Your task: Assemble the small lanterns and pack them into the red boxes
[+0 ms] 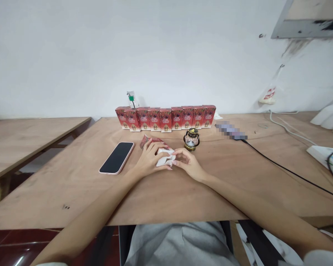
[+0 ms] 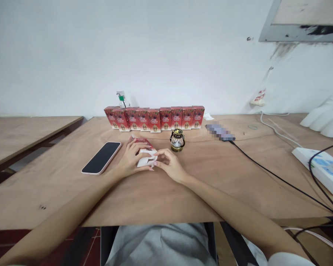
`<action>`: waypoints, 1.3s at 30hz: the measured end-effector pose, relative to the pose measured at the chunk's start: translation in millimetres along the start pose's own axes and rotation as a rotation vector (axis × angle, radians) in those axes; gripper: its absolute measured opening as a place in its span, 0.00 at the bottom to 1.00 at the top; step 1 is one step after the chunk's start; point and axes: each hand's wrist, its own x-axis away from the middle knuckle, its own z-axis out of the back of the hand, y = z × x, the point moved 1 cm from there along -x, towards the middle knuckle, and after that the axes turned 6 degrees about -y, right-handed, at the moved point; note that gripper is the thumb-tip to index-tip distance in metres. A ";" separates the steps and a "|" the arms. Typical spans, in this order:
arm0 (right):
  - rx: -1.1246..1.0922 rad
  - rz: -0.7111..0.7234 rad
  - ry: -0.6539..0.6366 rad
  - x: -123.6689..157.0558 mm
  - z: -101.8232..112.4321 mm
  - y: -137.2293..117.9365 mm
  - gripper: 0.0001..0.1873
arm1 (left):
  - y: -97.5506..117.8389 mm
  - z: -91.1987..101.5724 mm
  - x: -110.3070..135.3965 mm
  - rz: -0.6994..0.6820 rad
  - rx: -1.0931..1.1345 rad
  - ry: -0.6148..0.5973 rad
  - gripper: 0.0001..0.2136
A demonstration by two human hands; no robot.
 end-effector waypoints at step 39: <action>0.025 -0.039 -0.018 -0.2 -0.4 -4.1 0.18 | 10.3 -1.4 -3.1 -0.064 0.019 -0.024 0.20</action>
